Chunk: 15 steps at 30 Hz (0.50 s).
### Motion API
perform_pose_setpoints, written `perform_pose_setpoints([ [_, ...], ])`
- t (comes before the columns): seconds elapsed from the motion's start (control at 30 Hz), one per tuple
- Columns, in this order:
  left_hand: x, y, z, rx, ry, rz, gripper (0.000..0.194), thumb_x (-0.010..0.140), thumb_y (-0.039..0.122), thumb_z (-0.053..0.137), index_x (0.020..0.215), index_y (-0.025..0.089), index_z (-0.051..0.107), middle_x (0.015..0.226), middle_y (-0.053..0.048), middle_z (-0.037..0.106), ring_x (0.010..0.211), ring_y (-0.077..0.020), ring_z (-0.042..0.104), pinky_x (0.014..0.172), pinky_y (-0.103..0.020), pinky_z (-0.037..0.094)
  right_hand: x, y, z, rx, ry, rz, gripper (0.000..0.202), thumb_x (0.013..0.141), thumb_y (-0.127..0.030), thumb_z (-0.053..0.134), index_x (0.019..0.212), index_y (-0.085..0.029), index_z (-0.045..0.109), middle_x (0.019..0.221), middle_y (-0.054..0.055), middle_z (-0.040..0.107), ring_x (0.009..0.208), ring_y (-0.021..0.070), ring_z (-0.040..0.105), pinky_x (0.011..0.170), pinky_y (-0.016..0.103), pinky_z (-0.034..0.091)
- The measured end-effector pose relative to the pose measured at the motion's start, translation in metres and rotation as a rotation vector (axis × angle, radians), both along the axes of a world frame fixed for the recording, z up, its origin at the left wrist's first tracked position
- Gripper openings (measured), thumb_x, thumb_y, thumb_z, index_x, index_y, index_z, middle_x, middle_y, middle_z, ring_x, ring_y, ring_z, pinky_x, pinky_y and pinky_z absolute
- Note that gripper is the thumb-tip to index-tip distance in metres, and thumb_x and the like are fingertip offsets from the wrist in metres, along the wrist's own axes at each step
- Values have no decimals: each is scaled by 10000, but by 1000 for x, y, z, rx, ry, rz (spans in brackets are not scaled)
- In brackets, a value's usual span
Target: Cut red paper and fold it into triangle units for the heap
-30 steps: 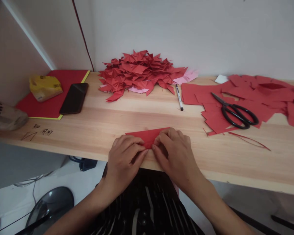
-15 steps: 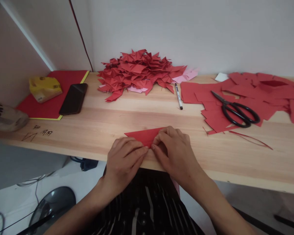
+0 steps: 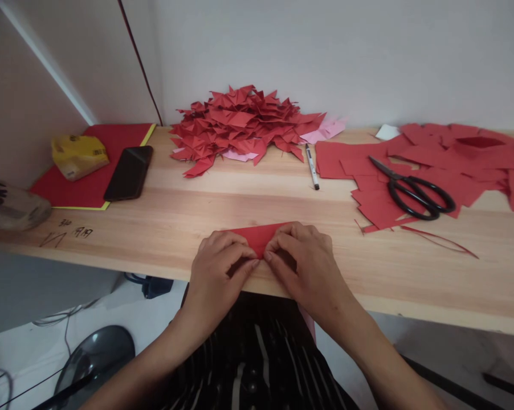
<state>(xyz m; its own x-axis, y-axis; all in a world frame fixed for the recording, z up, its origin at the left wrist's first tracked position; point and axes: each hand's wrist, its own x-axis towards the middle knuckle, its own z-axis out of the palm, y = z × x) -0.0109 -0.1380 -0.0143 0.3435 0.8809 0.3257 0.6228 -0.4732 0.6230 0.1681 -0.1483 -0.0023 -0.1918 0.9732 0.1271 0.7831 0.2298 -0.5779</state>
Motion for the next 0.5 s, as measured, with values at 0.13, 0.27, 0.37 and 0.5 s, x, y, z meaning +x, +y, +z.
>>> perform_pose_setpoints([
  [0.13, 2, 0, 4, -64, 6, 7, 80, 855, 175, 653, 787, 196, 618, 899, 6, 627, 921, -187, 521, 815, -372, 377, 0, 0, 1, 1, 3, -6, 126, 899, -229, 567, 789, -232, 628, 935, 40, 611, 907, 236, 526, 825, 422, 362],
  [0.27, 4, -1, 6, -73, 27, 34, 80, 867, 165, 611, 791, 191, 607, 957, -15, 614, 933, -199, 506, 825, -386, 391, -2, 0, 1, 2, -12, -16, 124, 895, -223, 557, 791, -225, 624, 925, 43, 610, 890, 237, 521, 811, 417, 354],
  [0.37, 7, -2, 7, -65, 46, 56, 79, 862, 163, 599, 787, 187, 595, 966, -26, 612, 932, -208, 505, 829, -399, 399, -4, -1, 0, 5, -43, -46, 121, 886, -232, 553, 784, -211, 613, 922, 52, 610, 877, 243, 515, 793, 415, 349],
  [0.5, 10, -3, 8, -61, 77, 88, 72, 854, 166, 592, 785, 186, 584, 983, -33, 617, 929, -216, 506, 825, -411, 403, -7, -2, -1, 11, -73, -67, 121, 876, -236, 541, 778, -199, 603, 930, 63, 610, 880, 253, 518, 773, 411, 344],
])
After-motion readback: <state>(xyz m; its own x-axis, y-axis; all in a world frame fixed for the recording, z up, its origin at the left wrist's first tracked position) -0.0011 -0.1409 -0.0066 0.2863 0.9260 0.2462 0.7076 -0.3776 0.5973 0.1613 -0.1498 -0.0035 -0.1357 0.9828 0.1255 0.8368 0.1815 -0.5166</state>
